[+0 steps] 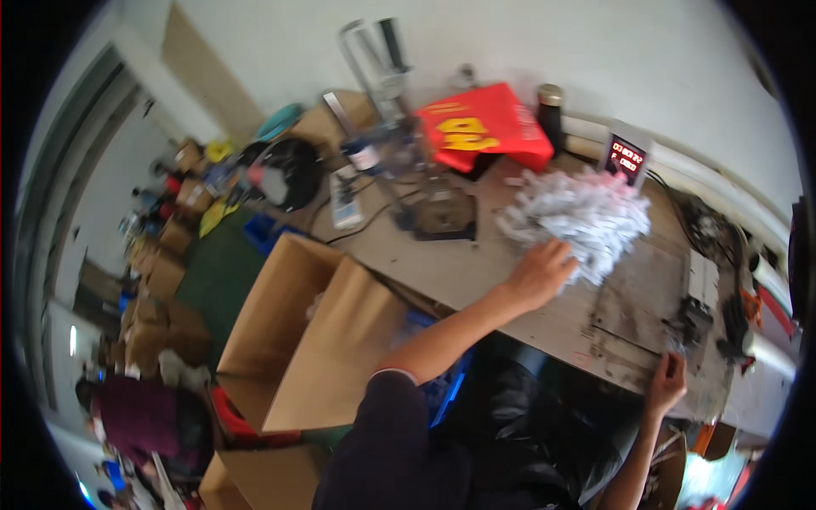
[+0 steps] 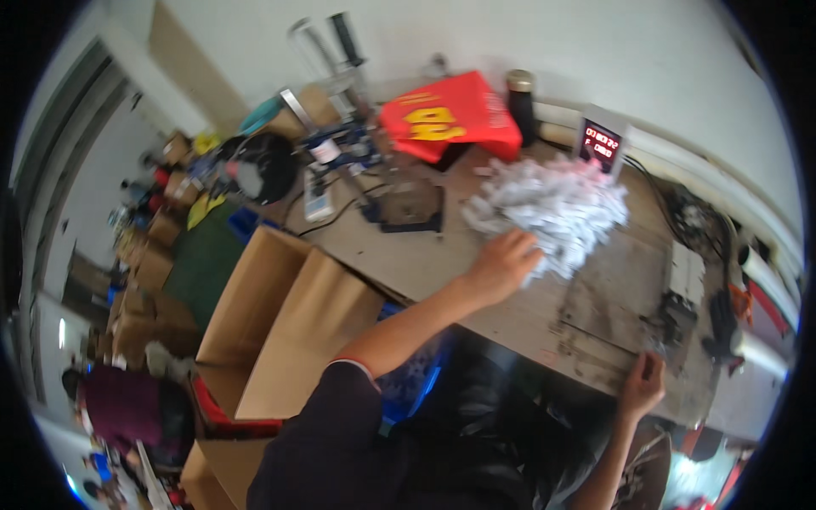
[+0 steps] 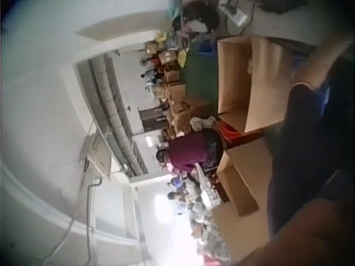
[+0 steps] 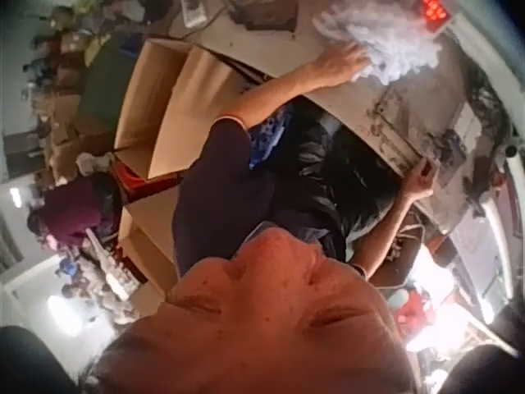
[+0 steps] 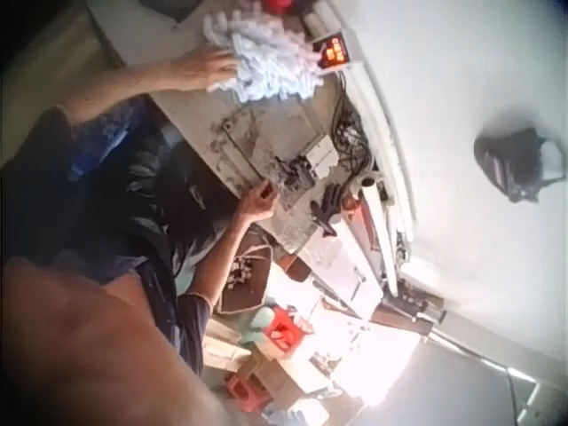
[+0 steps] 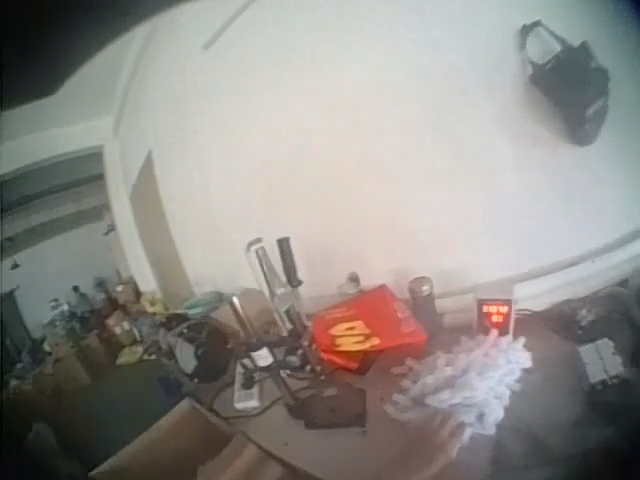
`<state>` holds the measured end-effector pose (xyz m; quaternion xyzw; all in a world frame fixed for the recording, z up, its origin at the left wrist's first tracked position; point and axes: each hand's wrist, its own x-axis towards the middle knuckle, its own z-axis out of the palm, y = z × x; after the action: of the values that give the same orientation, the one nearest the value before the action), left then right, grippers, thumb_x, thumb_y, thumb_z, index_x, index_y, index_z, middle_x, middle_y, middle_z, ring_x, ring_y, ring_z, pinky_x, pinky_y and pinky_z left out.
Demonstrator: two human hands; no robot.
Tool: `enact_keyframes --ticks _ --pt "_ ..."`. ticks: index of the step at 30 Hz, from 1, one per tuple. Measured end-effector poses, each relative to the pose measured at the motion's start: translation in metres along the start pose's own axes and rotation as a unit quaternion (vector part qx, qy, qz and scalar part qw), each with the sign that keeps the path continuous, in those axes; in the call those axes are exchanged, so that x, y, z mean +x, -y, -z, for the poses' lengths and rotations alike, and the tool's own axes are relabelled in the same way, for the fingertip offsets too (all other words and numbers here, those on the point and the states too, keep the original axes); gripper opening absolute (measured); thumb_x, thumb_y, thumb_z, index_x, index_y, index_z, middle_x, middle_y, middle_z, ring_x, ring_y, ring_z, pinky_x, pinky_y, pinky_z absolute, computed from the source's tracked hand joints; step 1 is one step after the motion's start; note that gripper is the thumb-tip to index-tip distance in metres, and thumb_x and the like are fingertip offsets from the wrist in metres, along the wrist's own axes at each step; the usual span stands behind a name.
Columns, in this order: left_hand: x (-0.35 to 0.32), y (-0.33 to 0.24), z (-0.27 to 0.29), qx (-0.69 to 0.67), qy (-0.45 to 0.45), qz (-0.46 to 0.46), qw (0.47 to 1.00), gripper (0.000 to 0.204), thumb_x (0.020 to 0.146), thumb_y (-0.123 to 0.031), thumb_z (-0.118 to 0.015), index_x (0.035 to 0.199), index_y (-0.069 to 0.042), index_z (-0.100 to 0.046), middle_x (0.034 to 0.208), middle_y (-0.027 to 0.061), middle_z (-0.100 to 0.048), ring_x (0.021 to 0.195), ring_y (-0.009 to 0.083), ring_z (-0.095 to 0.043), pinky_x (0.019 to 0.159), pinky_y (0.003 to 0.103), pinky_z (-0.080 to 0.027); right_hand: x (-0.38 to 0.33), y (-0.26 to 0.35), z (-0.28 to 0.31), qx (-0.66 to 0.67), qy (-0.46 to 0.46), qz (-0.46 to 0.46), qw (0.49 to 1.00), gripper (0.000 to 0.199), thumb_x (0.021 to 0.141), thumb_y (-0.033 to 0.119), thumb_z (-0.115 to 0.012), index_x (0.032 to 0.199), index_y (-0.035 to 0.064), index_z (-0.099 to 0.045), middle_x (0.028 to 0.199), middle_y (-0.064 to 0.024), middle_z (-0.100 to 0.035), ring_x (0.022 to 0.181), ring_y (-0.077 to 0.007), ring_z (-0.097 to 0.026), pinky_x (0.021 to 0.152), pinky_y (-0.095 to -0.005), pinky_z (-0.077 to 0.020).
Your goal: The person is assembling small white plastic components and placing them into a cardboard box.
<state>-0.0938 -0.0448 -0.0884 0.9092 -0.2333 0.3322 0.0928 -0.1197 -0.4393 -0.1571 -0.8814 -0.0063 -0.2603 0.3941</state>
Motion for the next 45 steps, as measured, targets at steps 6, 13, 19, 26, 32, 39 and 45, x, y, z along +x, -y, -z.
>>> enact_keyframes --ticks 6,13,19,26,32,39,45 --pt "-0.007 0.003 0.004 0.058 0.112 0.019 0.992 0.024 0.084 -0.011 -0.064 0.107 -0.005 -0.065 0.118 0.0130 -0.055 0.112 0.0292 -0.055 0.089 0.042 -0.049 0.002 -0.003 -0.007 -0.002 -0.003 0.065 0.998 0.012 0.098 0.014 -0.068 0.103 0.0036 -0.070 0.087 -0.0124 -0.071 0.077 -0.0215 -0.068 0.074 -0.0364 -0.0536" --pt "-0.006 0.003 0.004 -0.037 -0.046 0.073 0.996 0.027 0.082 -0.008 -0.065 0.109 -0.004 -0.063 0.125 0.0153 -0.052 0.119 0.0337 -0.054 0.095 0.047 -0.049 0.018 -0.020 -0.006 0.047 0.071 0.026 0.996 0.019 0.098 0.019 -0.068 0.100 0.0001 -0.070 0.086 -0.0075 -0.070 0.079 -0.0171 -0.064 0.075 -0.0343 -0.0514" --pt "0.024 -0.017 -0.004 -0.069 -0.133 -0.032 0.988 0.044 0.073 -0.009 -0.068 0.116 -0.006 -0.071 0.115 0.0127 -0.062 0.117 0.0337 -0.058 0.102 0.050 -0.048 0.021 0.086 0.017 0.158 0.091 -0.125 0.975 0.029 0.102 0.032 -0.064 0.090 0.0067 -0.070 0.070 0.0045 -0.057 0.065 -0.0055 -0.048 0.056 -0.0251 -0.0390" --pt "0.044 -0.063 0.014 -0.126 -0.065 -0.110 0.984 0.035 0.079 -0.005 -0.068 0.113 -0.009 -0.071 0.107 0.0086 -0.063 0.108 0.0297 -0.062 0.097 0.047 -0.050 0.014 0.131 -0.022 0.221 0.131 -0.059 0.965 0.014 0.090 0.013 -0.076 0.100 0.0025 -0.076 0.080 -0.0066 -0.072 0.072 -0.0115 -0.064 0.068 -0.0282 -0.0512" --pt "0.061 -0.109 -0.017 -0.197 -0.043 -0.146 0.968 0.035 0.078 0.000 -0.068 0.112 -0.008 -0.071 0.107 0.0072 -0.065 0.108 0.0286 -0.064 0.095 0.044 -0.052 0.009 0.108 0.017 0.133 0.132 -0.032 0.982 0.014 0.088 0.012 -0.077 0.099 0.0028 -0.076 0.080 -0.0108 -0.073 0.070 -0.0155 -0.068 0.065 -0.0304 -0.0528" --pt "0.065 -0.135 -0.038 -0.285 0.033 -0.159 0.945 0.041 0.082 -0.007 -0.062 0.123 -0.005 -0.067 0.116 0.0129 -0.062 0.114 0.0348 -0.062 0.093 0.046 -0.053 0.010 0.092 0.047 0.069 0.135 0.007 0.988 0.010 0.084 0.013 -0.076 0.090 0.0048 -0.075 0.083 -0.0112 -0.073 0.075 -0.0287 -0.072 0.068 -0.0377 -0.0553" --pt "0.073 -0.154 -0.056 -0.300 0.037 -0.169 0.938 0.043 0.075 0.005 -0.068 0.115 -0.012 -0.072 0.112 0.0068 -0.064 0.107 0.0281 -0.066 0.086 0.041 -0.058 0.003 0.078 0.060 0.067 0.128 -0.012 0.989 0.011 0.081 0.013 -0.075 0.088 0.0043 -0.074 0.083 -0.0124 -0.072 0.074 -0.0316 -0.071 0.067 -0.0397 -0.0550"
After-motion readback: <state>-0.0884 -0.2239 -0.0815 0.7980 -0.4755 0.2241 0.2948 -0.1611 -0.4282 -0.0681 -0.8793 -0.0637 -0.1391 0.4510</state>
